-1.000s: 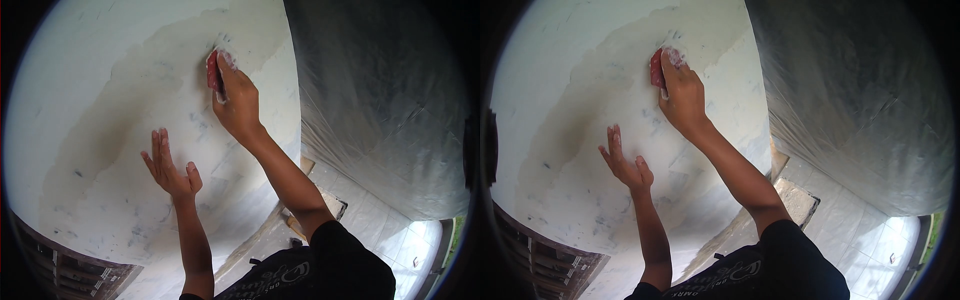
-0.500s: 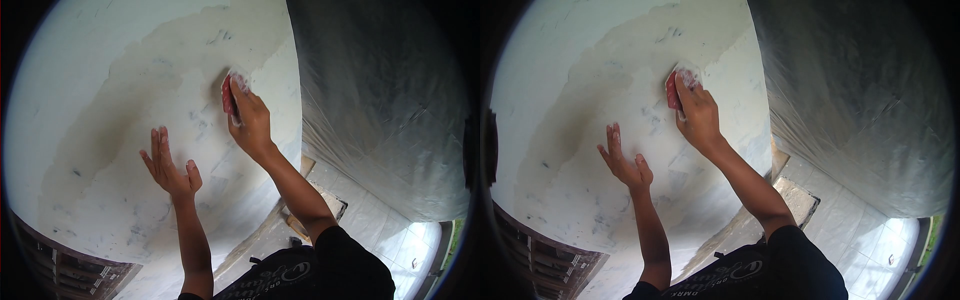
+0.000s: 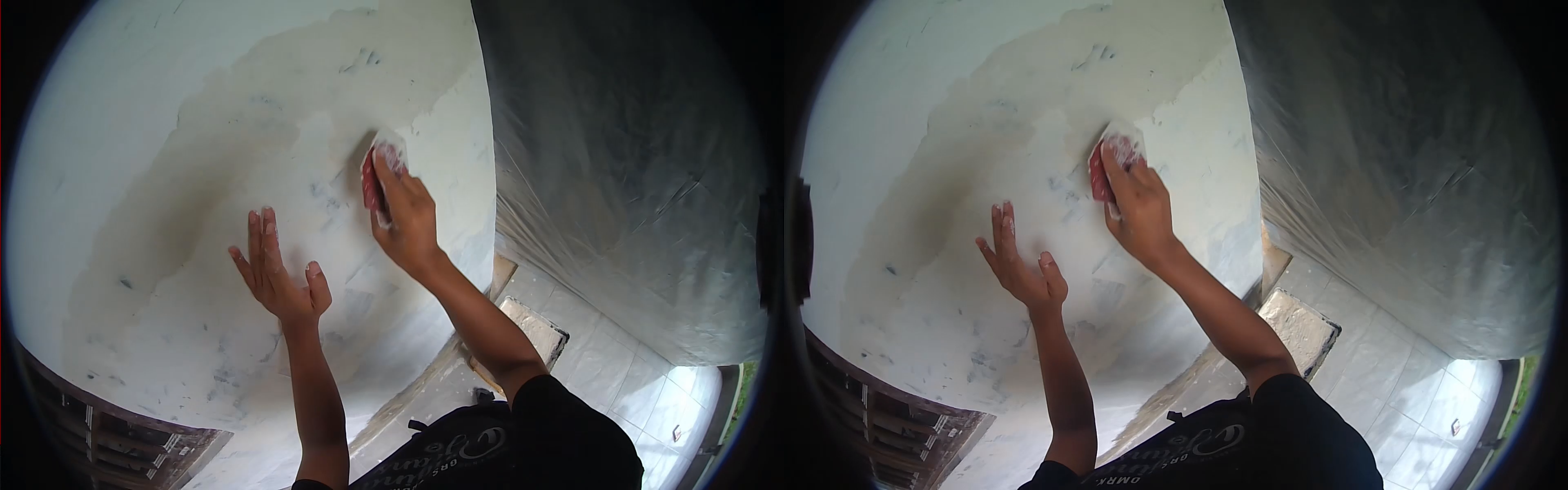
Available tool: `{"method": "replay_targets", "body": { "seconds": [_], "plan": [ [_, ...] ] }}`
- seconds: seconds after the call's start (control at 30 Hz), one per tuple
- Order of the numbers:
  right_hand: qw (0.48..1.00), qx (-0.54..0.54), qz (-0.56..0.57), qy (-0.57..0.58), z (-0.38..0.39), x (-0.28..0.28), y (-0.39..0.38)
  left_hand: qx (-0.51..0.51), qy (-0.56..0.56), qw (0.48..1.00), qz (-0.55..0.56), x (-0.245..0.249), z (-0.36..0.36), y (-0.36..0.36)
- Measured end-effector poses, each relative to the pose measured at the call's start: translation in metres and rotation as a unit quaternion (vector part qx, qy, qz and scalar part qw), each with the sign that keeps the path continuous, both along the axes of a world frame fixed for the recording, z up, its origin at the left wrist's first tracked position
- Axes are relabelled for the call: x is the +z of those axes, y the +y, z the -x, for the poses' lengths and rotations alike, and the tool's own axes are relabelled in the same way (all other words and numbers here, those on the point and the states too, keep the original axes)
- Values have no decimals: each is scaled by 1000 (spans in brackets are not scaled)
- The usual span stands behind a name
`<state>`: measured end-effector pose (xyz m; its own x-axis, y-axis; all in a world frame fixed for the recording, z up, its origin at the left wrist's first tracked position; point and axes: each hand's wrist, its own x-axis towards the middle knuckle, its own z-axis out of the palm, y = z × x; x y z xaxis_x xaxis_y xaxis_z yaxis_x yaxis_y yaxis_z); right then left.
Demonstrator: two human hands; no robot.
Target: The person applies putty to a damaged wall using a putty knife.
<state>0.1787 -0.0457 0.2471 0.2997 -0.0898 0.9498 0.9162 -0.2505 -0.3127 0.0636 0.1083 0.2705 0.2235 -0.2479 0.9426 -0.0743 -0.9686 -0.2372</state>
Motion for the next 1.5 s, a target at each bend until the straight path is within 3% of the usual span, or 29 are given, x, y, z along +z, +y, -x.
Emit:
{"method": "replay_targets", "body": {
  "seconds": [0.07,0.13,0.27,0.33,0.47,0.63,0.77,0.87,0.97,1.13,1.3,1.37,1.5],
  "plan": [
    [999,-15,-42,8,-30,22,-5,-2,-4,1000,0,1,-1,-1],
    [998,0,5,56,-45,30,-3,5,-2,1000,1,1,-1,-1],
    [998,-3,66,25,-16,-3,14,6,-8,1000,-1,1,-2,-1],
    [991,78,102,32,13,-31,16,8,-5,1000,-2,1,-2,-2],
    [997,69,34,14,12,-29,8,13,0,1000,-3,-1,-1,-1],
    [999,29,-14,-7,-43,29,0,17,-2,1000,-7,1,-2,-1],
    [997,38,63,-30,-17,-4,17,24,2,1000,-10,1,-2,0],
    [989,108,95,-23,23,-37,14,26,4,1000,-8,0,-1,-1],
    [995,80,56,-21,11,-30,7,32,9,999,-9,1,-1,-1],
    [998,-3,-41,-52,-47,36,2,62,26,998,-17,2,-1,-3],
    [996,37,79,-30,1,5,22,71,30,997,-22,3,-1,-6],
    [992,100,71,-33,27,-27,26,73,32,997,-22,3,0,-5],
    [997,59,4,-43,16,-14,7,72,38,996,-24,3,1,-5]
  ]
}}
